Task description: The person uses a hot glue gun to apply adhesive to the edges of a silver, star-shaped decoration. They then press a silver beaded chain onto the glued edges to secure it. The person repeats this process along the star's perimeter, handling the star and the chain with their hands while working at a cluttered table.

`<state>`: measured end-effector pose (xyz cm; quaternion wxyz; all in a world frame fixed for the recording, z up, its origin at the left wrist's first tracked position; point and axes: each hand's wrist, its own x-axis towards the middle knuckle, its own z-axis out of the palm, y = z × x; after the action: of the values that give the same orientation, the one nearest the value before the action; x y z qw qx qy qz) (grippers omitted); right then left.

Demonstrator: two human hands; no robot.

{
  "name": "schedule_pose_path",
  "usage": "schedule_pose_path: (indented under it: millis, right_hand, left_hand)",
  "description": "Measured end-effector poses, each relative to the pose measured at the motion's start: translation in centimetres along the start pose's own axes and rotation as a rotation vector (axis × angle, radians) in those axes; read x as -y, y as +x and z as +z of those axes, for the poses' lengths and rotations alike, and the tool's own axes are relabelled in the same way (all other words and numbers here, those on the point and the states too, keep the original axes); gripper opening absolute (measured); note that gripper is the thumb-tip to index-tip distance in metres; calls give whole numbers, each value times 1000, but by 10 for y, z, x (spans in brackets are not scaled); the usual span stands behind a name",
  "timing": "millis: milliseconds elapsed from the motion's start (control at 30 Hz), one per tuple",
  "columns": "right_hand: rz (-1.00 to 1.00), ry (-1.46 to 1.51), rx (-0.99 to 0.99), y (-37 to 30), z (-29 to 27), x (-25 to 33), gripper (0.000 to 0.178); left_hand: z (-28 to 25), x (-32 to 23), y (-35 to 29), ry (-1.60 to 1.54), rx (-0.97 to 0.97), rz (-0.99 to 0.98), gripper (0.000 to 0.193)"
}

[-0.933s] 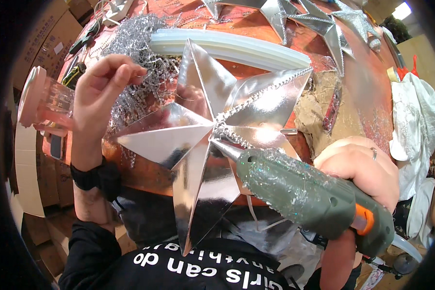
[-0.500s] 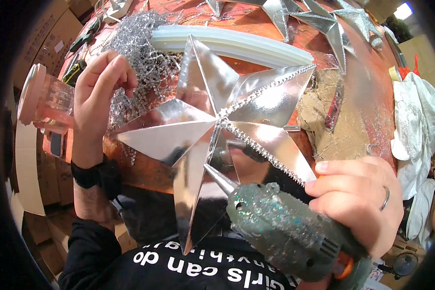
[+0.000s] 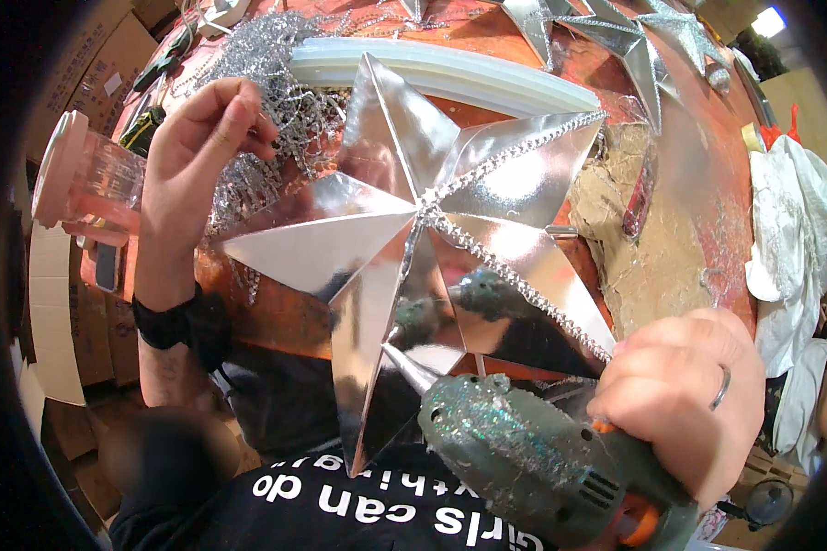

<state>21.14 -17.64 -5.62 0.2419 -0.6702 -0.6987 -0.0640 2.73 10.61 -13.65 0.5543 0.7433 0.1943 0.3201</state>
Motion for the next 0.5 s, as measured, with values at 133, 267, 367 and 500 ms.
schedule_pose_path:
  millis: [133, 267, 367, 500]
  right_hand:
    - [44, 9, 52, -3, -4, 7, 18]
    - [82, 28, 80, 1, -6, 22, 26]
    - [-17, 15, 108, -3, -10, 27, 38]
    - [-37, -31, 120, -14, -7, 26, 21]
  left_hand:
    - [-8, 0, 3, -148, 56, -21, 24]
    - [-10, -3, 3, -271, 34, -19, 22]
    - [-8, -3, 2, -204, -31, 33, 25]
    - [-15, -4, -1, -36, -37, 27, 22]
